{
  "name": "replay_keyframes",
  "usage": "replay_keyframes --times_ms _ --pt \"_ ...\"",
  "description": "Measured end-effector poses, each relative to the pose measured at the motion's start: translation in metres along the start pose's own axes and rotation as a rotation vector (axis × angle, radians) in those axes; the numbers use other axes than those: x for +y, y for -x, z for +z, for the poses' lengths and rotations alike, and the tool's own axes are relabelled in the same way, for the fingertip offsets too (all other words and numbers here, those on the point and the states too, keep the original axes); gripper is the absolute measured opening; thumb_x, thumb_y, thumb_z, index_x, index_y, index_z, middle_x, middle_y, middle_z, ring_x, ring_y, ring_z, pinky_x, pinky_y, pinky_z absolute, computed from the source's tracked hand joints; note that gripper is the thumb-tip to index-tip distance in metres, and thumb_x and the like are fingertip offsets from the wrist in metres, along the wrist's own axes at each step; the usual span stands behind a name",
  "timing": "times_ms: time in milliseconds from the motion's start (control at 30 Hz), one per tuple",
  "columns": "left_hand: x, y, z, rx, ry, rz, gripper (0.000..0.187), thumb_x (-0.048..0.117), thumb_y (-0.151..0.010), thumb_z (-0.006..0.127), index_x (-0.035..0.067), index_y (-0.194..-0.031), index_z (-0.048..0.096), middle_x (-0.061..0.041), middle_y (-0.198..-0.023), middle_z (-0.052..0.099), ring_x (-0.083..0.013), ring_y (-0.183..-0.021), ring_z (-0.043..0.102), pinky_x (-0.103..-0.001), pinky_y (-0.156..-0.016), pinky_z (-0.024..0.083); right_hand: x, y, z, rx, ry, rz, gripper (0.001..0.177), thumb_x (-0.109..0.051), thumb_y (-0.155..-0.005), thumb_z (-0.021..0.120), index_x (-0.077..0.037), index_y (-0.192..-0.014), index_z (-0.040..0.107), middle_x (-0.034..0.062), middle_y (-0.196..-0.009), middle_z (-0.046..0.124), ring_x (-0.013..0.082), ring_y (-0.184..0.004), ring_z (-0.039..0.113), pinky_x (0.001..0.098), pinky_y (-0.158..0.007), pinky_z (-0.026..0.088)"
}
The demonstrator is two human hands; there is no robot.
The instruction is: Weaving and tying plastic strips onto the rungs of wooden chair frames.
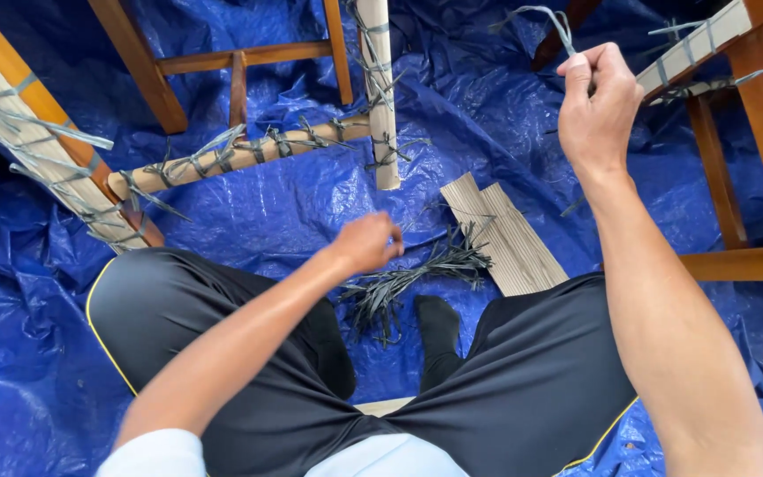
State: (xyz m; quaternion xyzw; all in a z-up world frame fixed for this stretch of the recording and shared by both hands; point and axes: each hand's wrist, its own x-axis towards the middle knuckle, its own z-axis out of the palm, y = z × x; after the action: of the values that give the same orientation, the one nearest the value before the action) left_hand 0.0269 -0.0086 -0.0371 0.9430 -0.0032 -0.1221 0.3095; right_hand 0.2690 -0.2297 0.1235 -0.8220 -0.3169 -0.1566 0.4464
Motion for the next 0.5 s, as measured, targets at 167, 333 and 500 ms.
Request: replay_keyframes --times_ms 167,333,500 --pt "-0.038 -0.001 0.112 -0.163 -0.020 -0.384 0.027 0.039 -0.084 0.076 0.020 -0.102 0.080 -0.015 -0.129 0.059 -0.0377 -0.127 0.050 -0.051 -0.107 0.039 -0.018 0.003 0.004 -0.062 0.006 -0.005 0.021 -0.012 -0.114 0.059 0.002 -0.098 0.065 0.0041 -0.074 0.062 0.0100 -0.064 0.055 0.0294 -0.057 0.041" --pt "-0.068 -0.006 0.156 -0.107 0.098 -0.534 0.045 0.042 -0.082 0.079 0.015 -0.117 0.073 -0.015 -0.134 0.062 -0.0348 -0.128 0.056 -0.049 -0.108 0.042 -0.021 0.006 -0.001 -0.114 0.029 0.023 0.022 -0.014 -0.113 0.062 0.001 -0.097 0.067 0.0054 -0.068 0.059 0.0113 -0.060 0.054 0.0301 -0.056 0.041" --pt "-0.046 -0.017 0.103 0.366 0.383 -0.221 0.021 0.019 -0.088 0.070 0.008 -0.104 0.078 -0.015 -0.104 0.078 -0.0324 -0.100 0.075 -0.041 -0.090 0.058 -0.020 0.004 0.000 -0.144 0.009 0.024 0.023 -0.014 -0.113 0.061 0.000 -0.095 0.066 0.0035 -0.068 0.059 0.0097 -0.059 0.054 0.0301 -0.055 0.040"
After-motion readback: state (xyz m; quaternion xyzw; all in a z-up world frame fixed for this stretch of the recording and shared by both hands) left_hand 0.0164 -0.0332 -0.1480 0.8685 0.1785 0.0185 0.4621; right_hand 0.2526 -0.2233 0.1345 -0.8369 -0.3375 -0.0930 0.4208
